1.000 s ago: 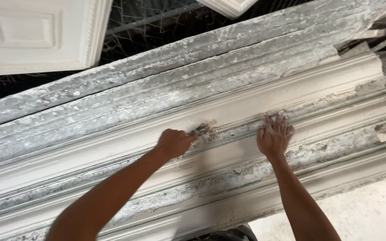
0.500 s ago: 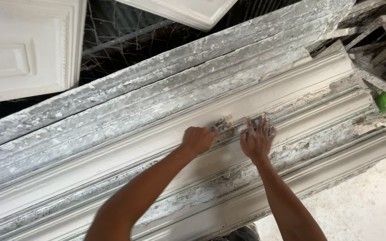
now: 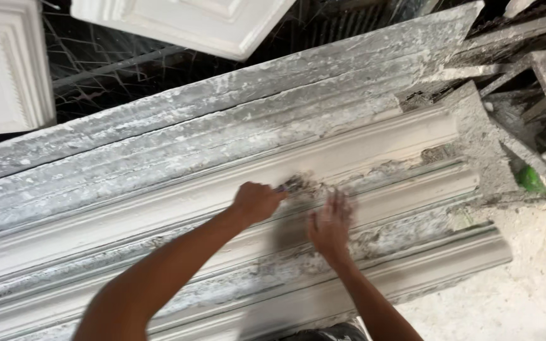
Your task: The person uses a small hand scraper to remove dried plaster residue from the grooved profiles of decorative cornice molding strips, working along each strip section by section and brushing loosened debris away with their free hand.
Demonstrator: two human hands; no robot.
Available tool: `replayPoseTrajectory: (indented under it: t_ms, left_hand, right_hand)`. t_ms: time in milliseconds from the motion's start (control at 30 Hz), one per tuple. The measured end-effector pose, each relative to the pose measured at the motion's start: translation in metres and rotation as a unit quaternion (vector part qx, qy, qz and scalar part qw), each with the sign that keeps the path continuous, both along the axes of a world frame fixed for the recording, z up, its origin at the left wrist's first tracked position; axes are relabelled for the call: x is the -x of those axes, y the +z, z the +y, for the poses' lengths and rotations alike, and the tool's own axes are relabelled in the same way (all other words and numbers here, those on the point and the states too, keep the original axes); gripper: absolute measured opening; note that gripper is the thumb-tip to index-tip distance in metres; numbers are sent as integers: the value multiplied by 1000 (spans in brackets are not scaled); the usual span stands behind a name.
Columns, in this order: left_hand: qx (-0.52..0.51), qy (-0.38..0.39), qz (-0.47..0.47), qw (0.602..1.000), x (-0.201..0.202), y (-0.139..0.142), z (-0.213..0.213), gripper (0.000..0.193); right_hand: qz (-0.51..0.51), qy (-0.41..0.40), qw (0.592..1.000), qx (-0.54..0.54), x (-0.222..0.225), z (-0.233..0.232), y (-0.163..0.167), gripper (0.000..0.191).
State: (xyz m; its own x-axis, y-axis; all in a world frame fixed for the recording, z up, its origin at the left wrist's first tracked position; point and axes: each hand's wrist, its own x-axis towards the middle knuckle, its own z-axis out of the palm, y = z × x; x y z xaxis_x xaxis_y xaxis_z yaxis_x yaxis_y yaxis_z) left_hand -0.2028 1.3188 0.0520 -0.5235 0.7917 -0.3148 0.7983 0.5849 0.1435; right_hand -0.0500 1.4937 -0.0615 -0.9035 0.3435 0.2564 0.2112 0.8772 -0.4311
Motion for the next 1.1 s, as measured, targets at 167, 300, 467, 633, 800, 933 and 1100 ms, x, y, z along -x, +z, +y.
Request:
replayPoseTrajectory:
  t_ms: [167, 300, 467, 633, 800, 933, 1100]
  left_hand:
    - [25, 34, -11, 999, -2, -4, 22, 37]
    - [2, 29, -2, 1000, -7, -4, 52, 38]
    - [26, 34, -7, 999, -7, -5, 62, 40]
    - [-18, 61, -5, 998, -12, -16, 82, 41]
    - [-10, 46, 13, 999, -18, -22, 96, 36]
    - [-51, 59, -20, 997, -23, -30, 126, 33]
    - [-40, 44, 4, 998, -22, -27, 137, 38]
  right_hand:
    - [-38, -24, 998, -51, -14, 177, 3, 65]
    - [-101, -80, 992, 5, 8, 273, 22, 66]
    - [-73, -84, 993, -42, 17, 319, 25, 64]
    - [-58, -86, 994, -37, 18, 326, 12, 65]
    - [-61, -95, 992, -48, 18, 329, 6, 63]
    - [-64, -94, 993, -41, 14, 330, 1, 63]
    - [-62, -73, 993, -63, 9, 353, 4, 63]
